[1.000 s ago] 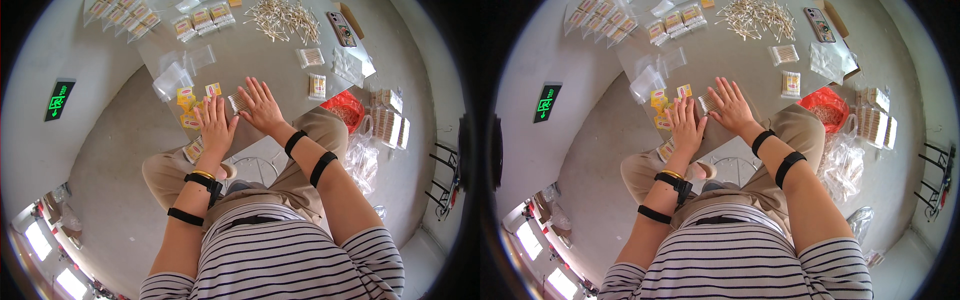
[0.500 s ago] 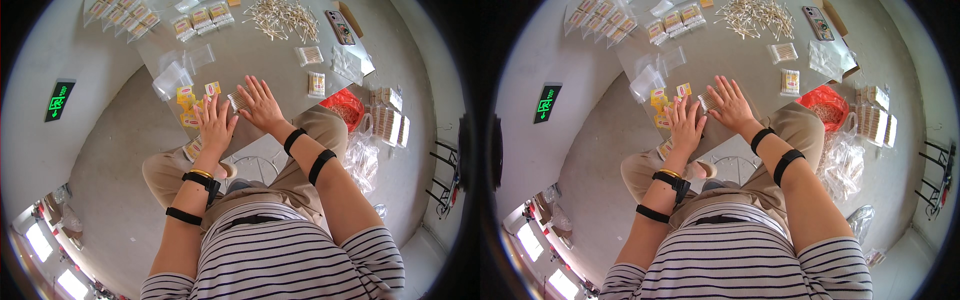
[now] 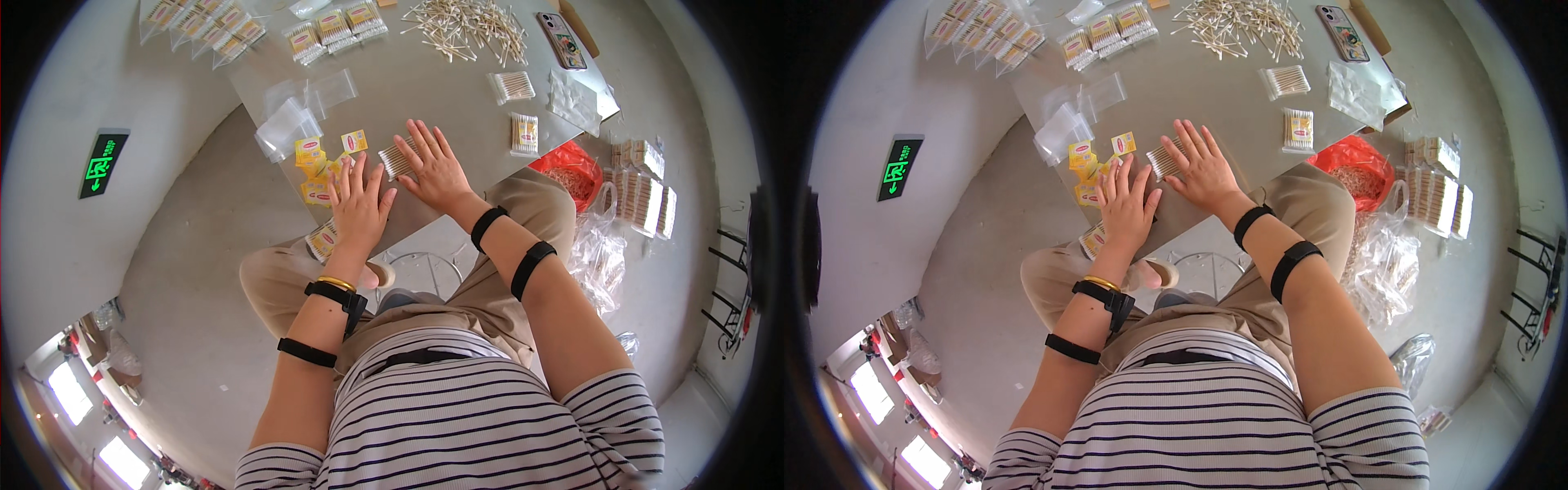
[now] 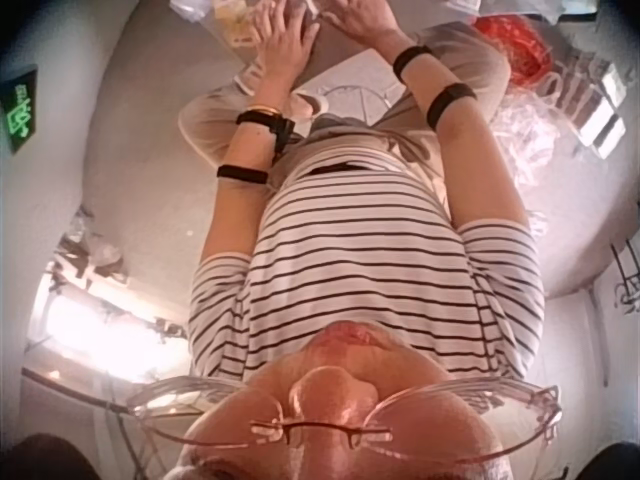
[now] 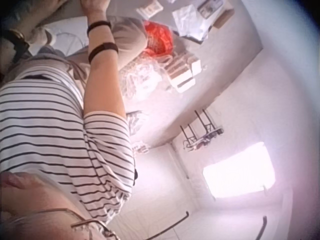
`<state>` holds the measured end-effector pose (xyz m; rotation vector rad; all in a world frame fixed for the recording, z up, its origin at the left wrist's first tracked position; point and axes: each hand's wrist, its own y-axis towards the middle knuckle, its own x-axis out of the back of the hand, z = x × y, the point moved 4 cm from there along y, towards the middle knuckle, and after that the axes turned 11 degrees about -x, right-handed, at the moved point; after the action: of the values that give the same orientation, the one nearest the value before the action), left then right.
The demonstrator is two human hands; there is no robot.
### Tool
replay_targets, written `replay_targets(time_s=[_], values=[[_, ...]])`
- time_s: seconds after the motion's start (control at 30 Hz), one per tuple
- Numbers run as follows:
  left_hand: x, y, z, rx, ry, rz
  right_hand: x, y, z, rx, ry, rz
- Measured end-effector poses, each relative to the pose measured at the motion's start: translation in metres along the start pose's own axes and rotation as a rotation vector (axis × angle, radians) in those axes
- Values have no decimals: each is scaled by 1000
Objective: The person gathers loose cotton swabs on a table, aligns them into neat bundles, and places them into small clear plastic bags. They seal the bags and set them aside with other packaged units. The person repeats this process multiple times.
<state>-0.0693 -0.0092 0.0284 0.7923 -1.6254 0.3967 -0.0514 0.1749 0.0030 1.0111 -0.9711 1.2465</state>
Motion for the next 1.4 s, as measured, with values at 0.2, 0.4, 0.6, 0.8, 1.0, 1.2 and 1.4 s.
replay_targets(time_s=[0.2,0.4,0.6,0.8,1.0,1.2,1.4], values=[[6,0,-3,-6,-13,6,1,0,-1,1,25,-6],[6,-3,-7,-8,-3,30,1,0,0,2,-20,6],[5,-6,-7,-13,-6,22,2,0,0,-2,-39,9],[8,-8,-10,-5,-15,31,0,0,0,-1,-40,3],[4,-13,-14,-11,-4,29,0,0,0,2,-39,0],[3,-14,-13,-17,-2,33,0,0,-1,0,-34,4],[5,-15,-14,-23,-5,39,1,0,0,3,-2,-5]])
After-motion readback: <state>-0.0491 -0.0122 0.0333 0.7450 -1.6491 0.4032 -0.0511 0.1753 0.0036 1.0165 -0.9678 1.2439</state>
